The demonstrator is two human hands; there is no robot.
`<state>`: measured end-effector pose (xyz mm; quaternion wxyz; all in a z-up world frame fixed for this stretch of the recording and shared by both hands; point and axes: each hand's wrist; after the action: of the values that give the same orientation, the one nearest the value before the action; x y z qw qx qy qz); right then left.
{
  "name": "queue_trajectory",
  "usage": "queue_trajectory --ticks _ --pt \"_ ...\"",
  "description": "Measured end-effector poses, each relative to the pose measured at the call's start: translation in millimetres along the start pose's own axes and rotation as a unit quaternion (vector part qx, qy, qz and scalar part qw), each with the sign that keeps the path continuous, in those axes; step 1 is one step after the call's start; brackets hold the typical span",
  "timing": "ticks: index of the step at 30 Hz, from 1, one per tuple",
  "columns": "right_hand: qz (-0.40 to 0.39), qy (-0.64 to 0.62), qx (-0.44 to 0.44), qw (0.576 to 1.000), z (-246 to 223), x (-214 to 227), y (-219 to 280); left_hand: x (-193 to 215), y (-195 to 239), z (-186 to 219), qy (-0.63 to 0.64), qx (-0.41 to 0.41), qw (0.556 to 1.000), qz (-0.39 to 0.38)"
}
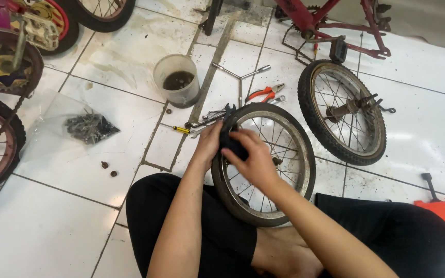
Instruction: The person sits on the floor and cleans a bicycle wheel using a black cloth and a yellow sponge. They wipe the tire and rim, dip the cloth into a bucket of water, and scrub the wheel thoroughly. The person also handles a bicycle fork and other tools scattered on the floor.
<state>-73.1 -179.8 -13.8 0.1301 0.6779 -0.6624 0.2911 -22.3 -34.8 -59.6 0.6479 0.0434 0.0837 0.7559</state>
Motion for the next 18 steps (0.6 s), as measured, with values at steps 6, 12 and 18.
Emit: queue_trajectory --ticks 6,12,18 --pt "-0.07 0.031 0.066 0.995 9.9 9.1 89.8 10.9 -17.7 -31.6 0.0 0.013 1.0 0.018" --pt "-0.224 0.078 0.063 0.969 29.1 82.3 124.9 9.8 -19.2 -33.1 -0.005 0.023 1.0 0.017" --pt "-0.351 0.109 -0.034 0.929 63.5 117.6 104.7 6.2 0.8 -10.0 -0.053 -0.025 0.998 0.005"
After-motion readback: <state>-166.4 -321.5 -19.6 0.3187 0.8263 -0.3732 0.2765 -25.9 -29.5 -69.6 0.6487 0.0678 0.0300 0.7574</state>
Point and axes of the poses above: each hand's wrist, its own y-axis away from the middle knuckle, its own x-axis out of the back of the hand, z = x × y, and after that the axes turned 11 degrees about -x, right-handed
